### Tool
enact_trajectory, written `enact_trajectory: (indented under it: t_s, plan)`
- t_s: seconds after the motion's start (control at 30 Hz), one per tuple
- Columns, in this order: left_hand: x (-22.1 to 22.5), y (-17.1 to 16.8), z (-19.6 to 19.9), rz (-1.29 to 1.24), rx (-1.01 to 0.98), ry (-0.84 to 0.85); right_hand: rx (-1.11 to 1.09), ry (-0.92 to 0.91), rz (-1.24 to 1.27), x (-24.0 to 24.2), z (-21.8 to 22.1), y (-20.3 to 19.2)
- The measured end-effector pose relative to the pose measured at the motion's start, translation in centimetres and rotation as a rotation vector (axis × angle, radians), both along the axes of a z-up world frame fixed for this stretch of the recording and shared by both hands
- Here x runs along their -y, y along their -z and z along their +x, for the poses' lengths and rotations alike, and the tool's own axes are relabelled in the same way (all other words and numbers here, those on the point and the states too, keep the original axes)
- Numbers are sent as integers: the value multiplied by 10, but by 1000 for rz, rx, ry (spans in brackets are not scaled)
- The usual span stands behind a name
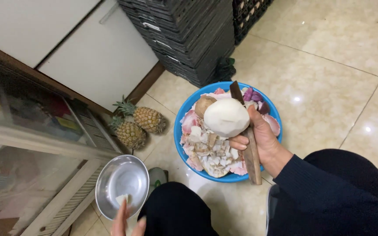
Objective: A person peels a large white root vegetable with a knife over a bowl of scraps.
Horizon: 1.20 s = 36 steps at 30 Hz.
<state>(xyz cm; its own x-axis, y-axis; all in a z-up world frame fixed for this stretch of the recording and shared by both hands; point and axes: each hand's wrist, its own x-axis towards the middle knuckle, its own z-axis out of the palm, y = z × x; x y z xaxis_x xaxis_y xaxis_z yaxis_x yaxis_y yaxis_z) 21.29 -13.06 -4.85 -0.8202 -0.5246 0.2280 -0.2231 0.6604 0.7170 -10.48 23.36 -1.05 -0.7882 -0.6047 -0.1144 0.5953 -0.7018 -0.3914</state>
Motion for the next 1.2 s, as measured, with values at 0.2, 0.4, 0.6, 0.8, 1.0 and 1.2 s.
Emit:
enact_trajectory:
  t_s: [0.2,0.4,0.6,0.8,1.0,1.2]
  plan:
    - [-180,-119,-158,1005,-30,95,-30,78,32,4,9,-10]
    - [-229,-95,-201,1357,-232,264,-293,174,376,25,35,-48]
    - [-205,-72,-189,1592,-424,141,-448,29,699,43,48,-44]
    - [-169,-35,-174,1924,-562,207,-477,80,849,28,34,-63]
    - [-151,-29,-168,2126,-677,198,-87,41,640,-1,0,8]
    - [-147,-31,-162,2071,-667,239,-254,4,782,-6,17,16]
